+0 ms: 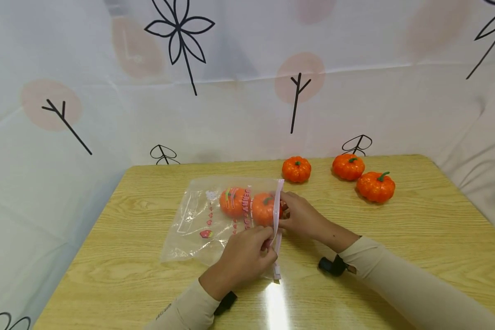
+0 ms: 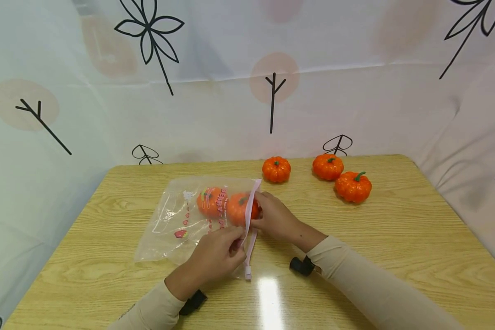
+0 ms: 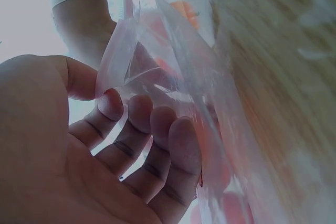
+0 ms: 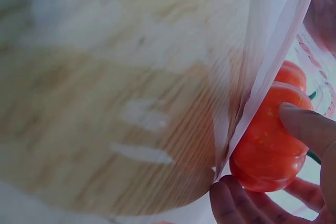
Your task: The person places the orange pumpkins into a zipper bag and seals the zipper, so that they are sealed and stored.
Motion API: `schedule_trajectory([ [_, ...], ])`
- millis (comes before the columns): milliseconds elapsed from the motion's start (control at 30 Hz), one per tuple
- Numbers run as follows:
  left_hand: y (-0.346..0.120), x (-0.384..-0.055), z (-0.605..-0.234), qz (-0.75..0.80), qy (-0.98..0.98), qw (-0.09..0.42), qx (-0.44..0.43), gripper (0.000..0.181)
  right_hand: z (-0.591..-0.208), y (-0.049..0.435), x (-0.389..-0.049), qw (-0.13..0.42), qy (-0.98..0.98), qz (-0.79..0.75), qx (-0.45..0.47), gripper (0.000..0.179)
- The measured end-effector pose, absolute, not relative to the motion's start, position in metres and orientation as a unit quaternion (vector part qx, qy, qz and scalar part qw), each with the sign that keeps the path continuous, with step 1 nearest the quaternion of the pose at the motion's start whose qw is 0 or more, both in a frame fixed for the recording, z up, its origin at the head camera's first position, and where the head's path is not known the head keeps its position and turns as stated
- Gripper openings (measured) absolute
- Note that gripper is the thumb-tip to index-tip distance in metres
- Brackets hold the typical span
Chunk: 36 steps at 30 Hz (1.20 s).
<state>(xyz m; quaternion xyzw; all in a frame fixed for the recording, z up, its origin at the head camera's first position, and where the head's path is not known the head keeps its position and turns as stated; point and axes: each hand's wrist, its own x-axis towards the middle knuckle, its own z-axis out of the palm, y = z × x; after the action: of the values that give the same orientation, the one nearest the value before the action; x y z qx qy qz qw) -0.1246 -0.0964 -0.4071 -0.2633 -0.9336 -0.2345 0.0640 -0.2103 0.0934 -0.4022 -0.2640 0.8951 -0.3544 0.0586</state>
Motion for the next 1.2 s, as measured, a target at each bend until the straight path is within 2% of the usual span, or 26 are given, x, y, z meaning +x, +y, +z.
schedule_trajectory([
  [333, -0.096, -0.125, -0.404, -0.226, -0.940, 0.055, -0.251, 0.011, -0.403, 0.091, -0.212, 0.053, 0.897, -0.348, -0.268, 0.072],
  [533, -0.095, -0.125, -0.405, -0.233, -0.941, 0.049, -0.239, 0.014, -0.400, 0.095, -0.210, 0.066, 0.887, -0.365, -0.274, 0.065],
  [700, -0.094, -0.125, -0.405, -0.233, -0.942, 0.049, -0.235, 0.015, -0.395, 0.105, -0.206, 0.051, 0.898, -0.344, -0.270, 0.063],
  [967, -0.095, -0.124, -0.405, -0.235, -0.943, 0.051, -0.230, 0.016, -0.387, 0.124, -0.209, -0.021, 0.919, -0.303, -0.253, 0.047],
  [1200, -0.095, -0.124, -0.405, -0.235, -0.943, 0.051, -0.229, 0.016, -0.386, 0.142, -0.226, -0.095, 0.934, -0.249, -0.239, 0.048],
])
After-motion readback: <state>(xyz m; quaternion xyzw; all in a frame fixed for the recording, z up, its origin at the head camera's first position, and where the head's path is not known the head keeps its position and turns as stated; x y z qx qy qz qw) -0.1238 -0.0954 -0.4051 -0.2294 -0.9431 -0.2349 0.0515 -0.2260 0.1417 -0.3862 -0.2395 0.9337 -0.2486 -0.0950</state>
